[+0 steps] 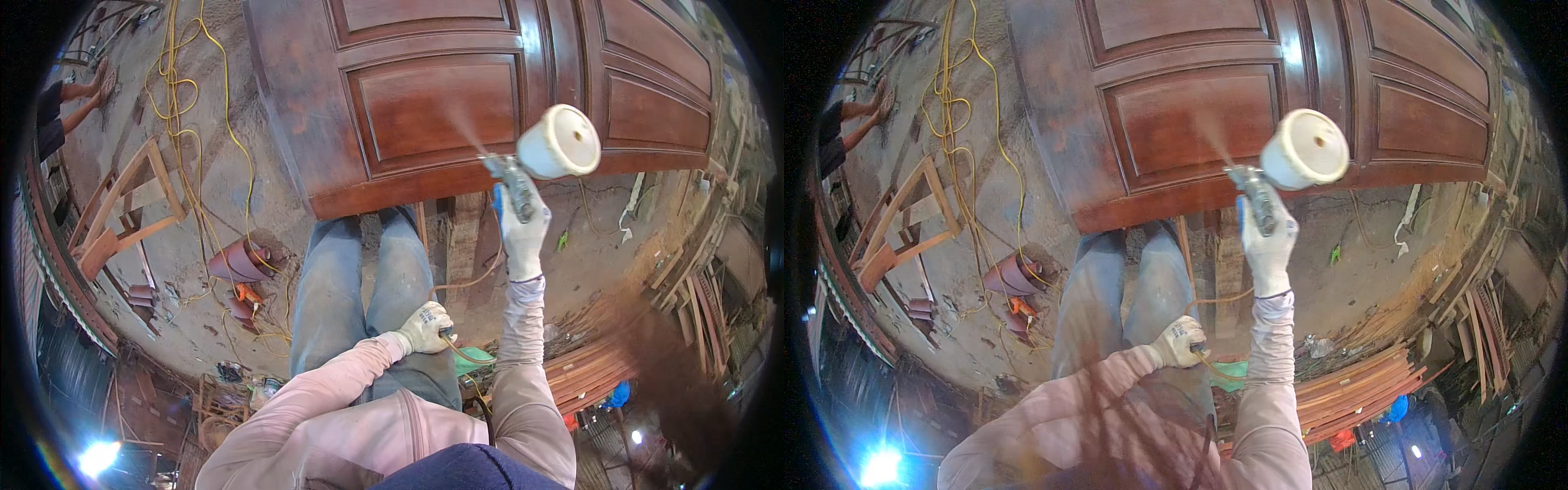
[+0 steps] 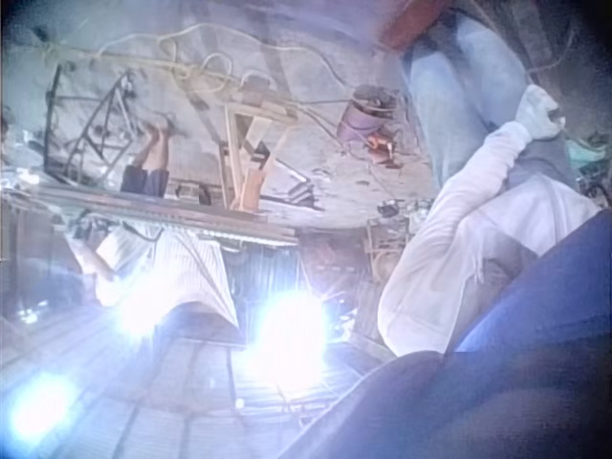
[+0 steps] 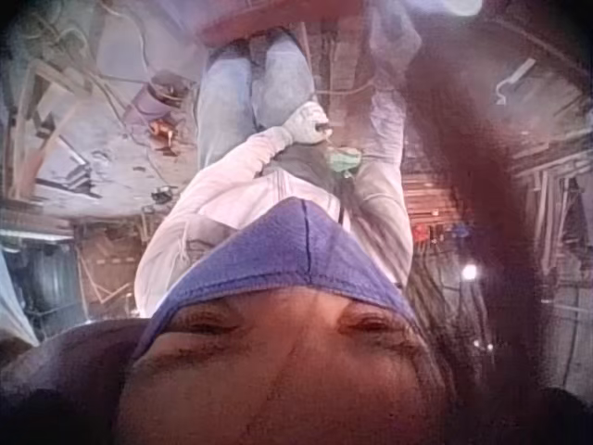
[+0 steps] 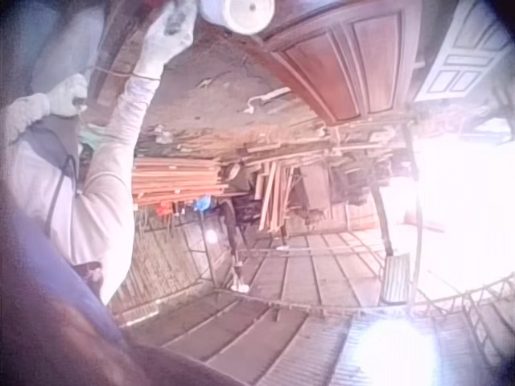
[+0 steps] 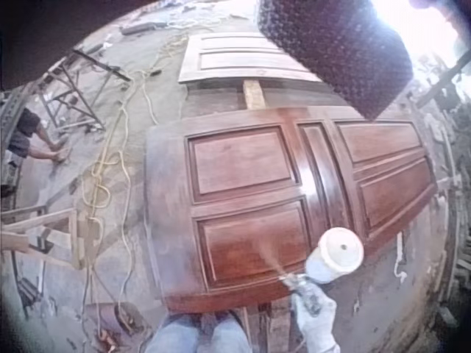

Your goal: The person uses a spray gun to apply a reddish-brown finish to a wooden door, moving the gun in steady horizontal passes across the surface. The person then refills the spray gun from a yellow container and continues spraying the door.

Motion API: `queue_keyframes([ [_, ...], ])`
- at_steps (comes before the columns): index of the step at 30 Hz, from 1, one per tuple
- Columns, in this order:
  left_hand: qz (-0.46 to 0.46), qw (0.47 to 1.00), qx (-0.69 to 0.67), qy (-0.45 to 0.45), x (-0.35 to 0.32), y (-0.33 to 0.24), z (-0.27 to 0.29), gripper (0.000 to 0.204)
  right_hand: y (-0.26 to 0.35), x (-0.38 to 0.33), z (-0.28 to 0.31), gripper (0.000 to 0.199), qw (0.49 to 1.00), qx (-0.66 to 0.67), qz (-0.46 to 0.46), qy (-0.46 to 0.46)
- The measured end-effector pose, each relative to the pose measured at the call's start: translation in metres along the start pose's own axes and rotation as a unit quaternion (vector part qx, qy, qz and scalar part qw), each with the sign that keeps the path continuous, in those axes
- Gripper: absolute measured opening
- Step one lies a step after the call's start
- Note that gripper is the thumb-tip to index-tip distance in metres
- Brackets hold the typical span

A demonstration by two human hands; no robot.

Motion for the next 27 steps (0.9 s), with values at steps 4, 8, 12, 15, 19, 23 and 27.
queue_keyframes([
  [4, 0.004, 1.000, 0.002, 0.006, 0.001, -0.001, -0.001, 0.025, 0.010, -0.005, -0.040, 0.043, 0.988, 0.087, -0.056, 0.117],
  [8, -0.001, 1.000, -0.005, -0.018, 0.004, -0.001, 0.006, 0.026, 0.005, 0.014, -0.037, 0.044, 0.989, 0.106, -0.078, 0.072],
  [12, 0.006, 1.000, -0.016, -0.016, 0.008, -0.001, 0.010, 0.026, -0.009, 0.038, 0.018, 0.040, 0.998, 0.030, -0.032, -0.050],
  [15, 0.020, 1.000, -0.019, -0.009, 0.009, 0.003, 0.009, 0.026, -0.004, 0.048, 0.054, 0.040, 0.993, -0.021, 0.005, -0.120],
  [19, 0.006, 0.999, -0.025, -0.032, 0.010, -0.001, 0.014, 0.027, 0.025, 0.044, 0.074, 0.039, 0.933, -0.263, 0.137, -0.203],
  [23, -0.004, 1.000, -0.009, -0.029, 0.009, -0.002, 0.015, 0.027, 0.010, 0.044, 0.051, 0.040, 0.992, -0.005, 0.052, -0.111],
  [27, 0.016, 1.000, -0.008, 0.009, 0.004, 0.004, 0.008, 0.026, -0.016, 0.046, 0.064, 0.030, 0.974, 0.111, -0.029, -0.195],
])
Point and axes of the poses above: each hand's wrist, its own x-axis towards the middle knuckle, its own z-axis out of the back of the hand, y = z × x, the point moved 10 cm from there along x, towards the middle knuckle, and after that the axes turned 5 degrees about -x, right-handed, at the moved point
